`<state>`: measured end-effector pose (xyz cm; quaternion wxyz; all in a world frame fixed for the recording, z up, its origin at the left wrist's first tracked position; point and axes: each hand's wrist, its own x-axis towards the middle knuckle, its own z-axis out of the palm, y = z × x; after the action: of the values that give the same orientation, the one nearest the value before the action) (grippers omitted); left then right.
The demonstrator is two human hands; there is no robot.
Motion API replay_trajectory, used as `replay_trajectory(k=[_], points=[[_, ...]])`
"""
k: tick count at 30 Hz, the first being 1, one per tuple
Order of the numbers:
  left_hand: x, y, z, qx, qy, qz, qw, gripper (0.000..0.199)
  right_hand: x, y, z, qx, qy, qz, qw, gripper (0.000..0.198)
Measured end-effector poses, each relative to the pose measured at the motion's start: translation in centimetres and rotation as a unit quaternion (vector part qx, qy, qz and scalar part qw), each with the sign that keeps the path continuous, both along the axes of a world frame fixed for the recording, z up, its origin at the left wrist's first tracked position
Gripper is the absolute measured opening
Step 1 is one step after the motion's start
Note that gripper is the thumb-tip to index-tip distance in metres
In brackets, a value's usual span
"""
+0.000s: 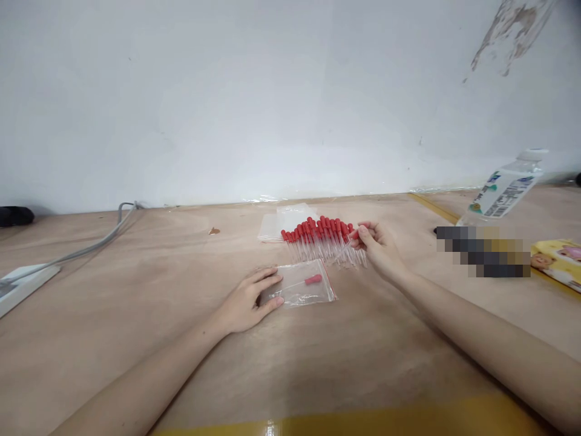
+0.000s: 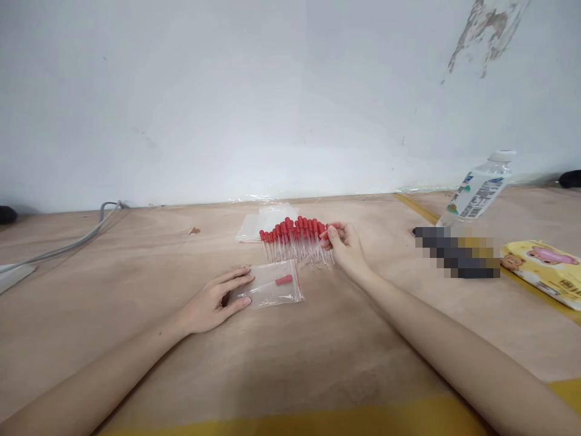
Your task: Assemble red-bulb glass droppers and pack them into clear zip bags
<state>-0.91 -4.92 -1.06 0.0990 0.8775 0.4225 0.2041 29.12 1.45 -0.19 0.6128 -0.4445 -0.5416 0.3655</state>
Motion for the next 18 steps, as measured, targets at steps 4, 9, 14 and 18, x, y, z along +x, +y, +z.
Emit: replay_trajectory(k=[4,9,14,18], points=[[0.0,0.1,0.1,-0.002,0.004,-0.002,1.0,0.045,-0.2,-0.9,-1.9,-0.055,0.069,0.022,0.996,0.039],[0.2,0.6,0.1,-0.006,0.007,-0.009,1.0,0.046,-0.9,-1.6,-2.7,-0.119,0.097,0.101,0.983,0.031],[0.2,1.0,0.1,-0.002,0.025,-0.013,1.0,0.048,-0.8,-2.3,-2.6,-0.091,-0.125,0.159,0.975,0.026],[0.1,1.0,0.0,0.003,0.019,-0.02,1.0,0.049,-1.2,-2.2,-2.8,-0.021,-0.295,0.126,0.947,0.018]])
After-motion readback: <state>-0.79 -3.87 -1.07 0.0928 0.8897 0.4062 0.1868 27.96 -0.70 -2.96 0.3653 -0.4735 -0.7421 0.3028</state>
